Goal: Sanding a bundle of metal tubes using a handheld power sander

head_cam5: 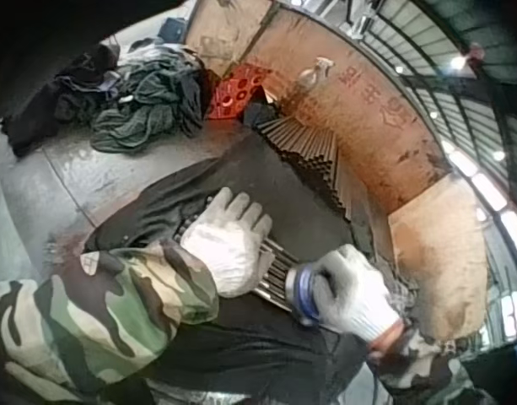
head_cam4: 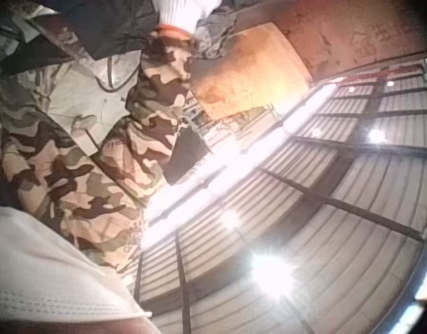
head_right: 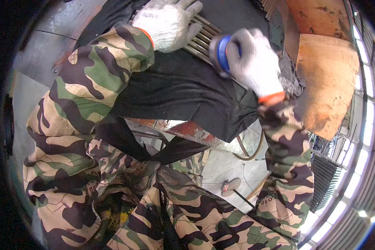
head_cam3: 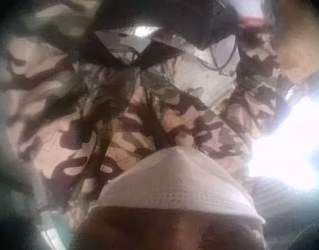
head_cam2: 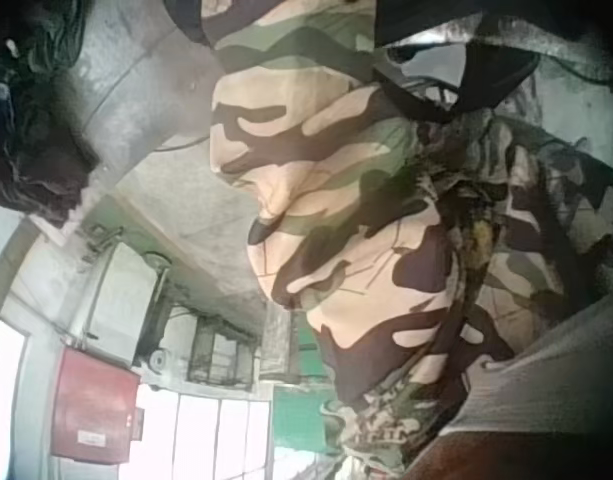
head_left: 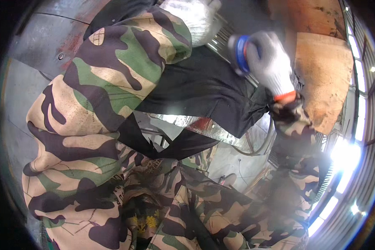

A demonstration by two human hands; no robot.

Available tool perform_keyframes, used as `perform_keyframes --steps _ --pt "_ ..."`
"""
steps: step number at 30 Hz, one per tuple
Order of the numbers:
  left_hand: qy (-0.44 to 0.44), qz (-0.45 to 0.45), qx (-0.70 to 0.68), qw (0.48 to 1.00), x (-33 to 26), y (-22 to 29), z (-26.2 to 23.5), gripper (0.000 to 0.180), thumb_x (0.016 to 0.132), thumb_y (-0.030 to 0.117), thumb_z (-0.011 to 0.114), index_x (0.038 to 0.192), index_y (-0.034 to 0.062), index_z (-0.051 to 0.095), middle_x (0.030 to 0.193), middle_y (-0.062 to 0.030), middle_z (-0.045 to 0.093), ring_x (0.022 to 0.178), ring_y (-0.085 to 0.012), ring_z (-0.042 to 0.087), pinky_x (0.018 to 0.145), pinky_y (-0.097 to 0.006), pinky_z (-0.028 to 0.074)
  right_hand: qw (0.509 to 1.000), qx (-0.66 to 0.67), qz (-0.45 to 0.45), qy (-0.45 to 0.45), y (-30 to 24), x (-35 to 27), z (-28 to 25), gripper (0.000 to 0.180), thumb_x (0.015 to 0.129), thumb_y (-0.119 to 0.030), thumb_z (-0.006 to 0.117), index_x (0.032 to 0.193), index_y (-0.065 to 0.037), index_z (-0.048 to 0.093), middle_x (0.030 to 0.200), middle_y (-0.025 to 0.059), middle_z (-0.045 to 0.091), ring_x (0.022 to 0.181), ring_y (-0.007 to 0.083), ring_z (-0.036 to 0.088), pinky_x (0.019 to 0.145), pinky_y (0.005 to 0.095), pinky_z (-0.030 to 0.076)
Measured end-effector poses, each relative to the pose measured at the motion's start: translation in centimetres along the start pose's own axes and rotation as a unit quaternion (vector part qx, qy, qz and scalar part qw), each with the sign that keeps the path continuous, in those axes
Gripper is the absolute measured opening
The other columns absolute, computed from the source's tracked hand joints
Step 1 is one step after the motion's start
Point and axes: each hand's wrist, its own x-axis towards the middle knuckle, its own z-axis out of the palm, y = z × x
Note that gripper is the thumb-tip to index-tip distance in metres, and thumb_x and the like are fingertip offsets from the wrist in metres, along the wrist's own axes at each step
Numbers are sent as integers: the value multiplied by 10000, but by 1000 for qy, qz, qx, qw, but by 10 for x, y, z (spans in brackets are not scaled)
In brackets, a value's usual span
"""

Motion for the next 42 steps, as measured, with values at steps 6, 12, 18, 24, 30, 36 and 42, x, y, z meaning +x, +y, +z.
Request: perform_keyframes --steps 6,12,18,24,30,36,42 --pt "52 64 42 996 5 -44 -6 461 864 350 707 1131 -23 749 1136 -227 724 1163 -403 642 1080 -534 451 994 -7 88 68 0 50 50 246 953 -317 641 1073 -119 722 1036 202 700 997 439 708 876 531 585" --pt "42 67 68 995 11 -43 -10 423 902 352 693 1125 -3 752 1166 -200 711 1177 -388 626 1073 -525 447 995 38 54 77 -19 31 38 204 934 -286 663 1042 -126 727 1022 199 699 983 426 710 873 528 585" --pt "57 56 59 995 18 -49 2 426 905 367 698 1120 4 757 1138 -191 717 1190 -389 626 1081 -520 449 995 27 62 79 -6 19 46 213 949 -296 635 1067 -141 718 1048 190 693 1005 422 704 892 529 582" --pt "29 60 43 997 28 -48 -5 431 903 376 703 1112 3 759 1122 -201 722 1189 -393 636 1079 -526 455 991 -3 117 72 12 45 42 260 953 -323 626 1068 -118 738 1056 233 717 1004 450 720 897 528 584" --pt "163 83 102 978 17 -50 10 387 884 347 726 1072 10 752 1073 -181 713 1114 -375 646 1011 -515 482 996 34 23 81 -25 14 38 242 952 -326 635 1078 -141 725 1049 195 700 1000 428 704 885 535 581" --pt "14 65 48 997 31 -41 0 465 904 367 704 1177 -9 736 1167 -202 723 1188 -389 647 1079 -521 468 990 -11 121 69 46 24 49 272 954 -322 613 1080 -116 737 1047 229 713 991 460 714 892 537 581" --pt "-23 36 91 995 16 -50 -10 513 959 389 670 1301 10 711 1344 -210 696 1341 -412 595 1199 -532 402 995 42 60 62 10 -12 47 206 950 -289 645 1070 -137 712 1050 189 693 1035 415 699 904 527 574"
